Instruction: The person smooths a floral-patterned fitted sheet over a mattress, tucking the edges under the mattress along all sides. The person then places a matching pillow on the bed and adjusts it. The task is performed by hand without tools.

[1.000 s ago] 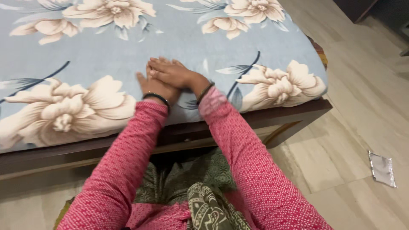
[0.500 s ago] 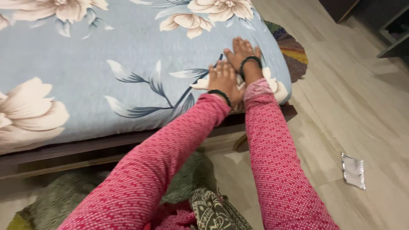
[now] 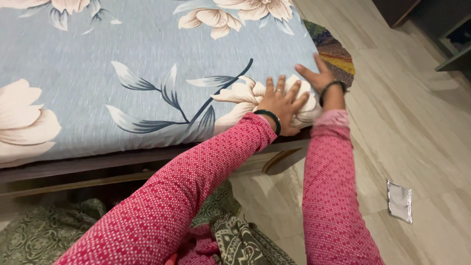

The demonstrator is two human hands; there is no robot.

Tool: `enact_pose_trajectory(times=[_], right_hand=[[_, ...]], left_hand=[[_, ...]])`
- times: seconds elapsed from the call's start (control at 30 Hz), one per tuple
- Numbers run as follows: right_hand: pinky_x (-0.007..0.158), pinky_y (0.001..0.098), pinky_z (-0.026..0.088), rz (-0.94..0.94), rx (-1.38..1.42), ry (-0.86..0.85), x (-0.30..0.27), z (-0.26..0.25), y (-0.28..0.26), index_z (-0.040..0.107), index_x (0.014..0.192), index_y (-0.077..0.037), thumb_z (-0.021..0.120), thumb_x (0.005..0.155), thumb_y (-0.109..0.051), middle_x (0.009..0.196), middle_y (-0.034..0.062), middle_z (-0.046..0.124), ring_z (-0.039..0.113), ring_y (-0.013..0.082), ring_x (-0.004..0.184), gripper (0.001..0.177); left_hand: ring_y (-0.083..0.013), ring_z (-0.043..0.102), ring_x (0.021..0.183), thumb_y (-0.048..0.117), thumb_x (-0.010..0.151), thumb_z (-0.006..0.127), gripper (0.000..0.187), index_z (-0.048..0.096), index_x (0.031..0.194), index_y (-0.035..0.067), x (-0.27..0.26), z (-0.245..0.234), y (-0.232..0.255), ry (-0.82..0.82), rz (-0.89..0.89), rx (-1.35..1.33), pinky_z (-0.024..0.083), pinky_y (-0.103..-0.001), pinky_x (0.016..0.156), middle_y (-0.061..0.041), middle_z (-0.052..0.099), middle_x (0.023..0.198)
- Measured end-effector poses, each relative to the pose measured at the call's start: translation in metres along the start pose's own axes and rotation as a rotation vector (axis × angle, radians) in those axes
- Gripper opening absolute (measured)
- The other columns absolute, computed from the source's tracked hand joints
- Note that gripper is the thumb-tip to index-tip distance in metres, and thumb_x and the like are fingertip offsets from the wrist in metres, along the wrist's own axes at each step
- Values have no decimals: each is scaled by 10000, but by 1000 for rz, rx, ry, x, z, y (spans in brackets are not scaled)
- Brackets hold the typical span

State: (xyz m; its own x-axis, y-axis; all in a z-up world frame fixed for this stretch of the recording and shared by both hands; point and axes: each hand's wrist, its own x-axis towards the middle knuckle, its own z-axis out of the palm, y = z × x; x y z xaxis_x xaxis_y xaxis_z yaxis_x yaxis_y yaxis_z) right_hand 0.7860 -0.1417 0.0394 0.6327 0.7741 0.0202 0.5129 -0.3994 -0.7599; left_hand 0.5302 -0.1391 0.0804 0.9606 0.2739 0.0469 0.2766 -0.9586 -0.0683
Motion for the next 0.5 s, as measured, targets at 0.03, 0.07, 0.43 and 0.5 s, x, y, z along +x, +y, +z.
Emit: enact_pose_trajectory(times=[0.03, 0.07, 0.43, 0.5], right_hand=[[1053, 421, 481, 5, 148, -11, -4, -3, 14, 392, 1547, -161, 822, 723, -593, 1454, 164, 551, 563, 296, 1295, 1025], [1000, 401, 524, 7, 298, -22, -5, -3, 25, 413, 1523, -135, 847, 700, -534, 1388, 144, 617, 626, 277, 1221, 1013], [1054, 443, 450, 389, 23, 72, -33, -16, 61, 603, 1344, 131, 651, 807, -827, 1336, 237, 641, 608, 322, 1212, 1098], [1124, 497, 381, 499, -221, 173, -37, -15, 55, 553, 1380, 158, 556, 800, -936, 1424, 314, 554, 519, 398, 1350, 1238]], left_hand=[[-476, 137, 1515, 650, 853, 557, 918, 203, 1601, 253, 0, 0, 0, -24, 22, 16, 104, -691, 1165, -161, 157, 1672], [-476, 135, 1506, 603, 849, 585, 905, 191, 1595, 277, 2, 0, 0, -48, 43, 34, 106, -700, 1152, -157, 146, 1665], [-358, 279, 1518, 441, 936, 456, 489, 641, 1351, 260, -64, 79, 12, 410, 269, 250, 188, -604, 1216, -107, 312, 1646], [-292, 314, 1558, 390, 966, 510, 429, 653, 1350, 264, -106, 86, 0, 525, 199, 147, 196, -578, 1285, -73, 382, 1653]])
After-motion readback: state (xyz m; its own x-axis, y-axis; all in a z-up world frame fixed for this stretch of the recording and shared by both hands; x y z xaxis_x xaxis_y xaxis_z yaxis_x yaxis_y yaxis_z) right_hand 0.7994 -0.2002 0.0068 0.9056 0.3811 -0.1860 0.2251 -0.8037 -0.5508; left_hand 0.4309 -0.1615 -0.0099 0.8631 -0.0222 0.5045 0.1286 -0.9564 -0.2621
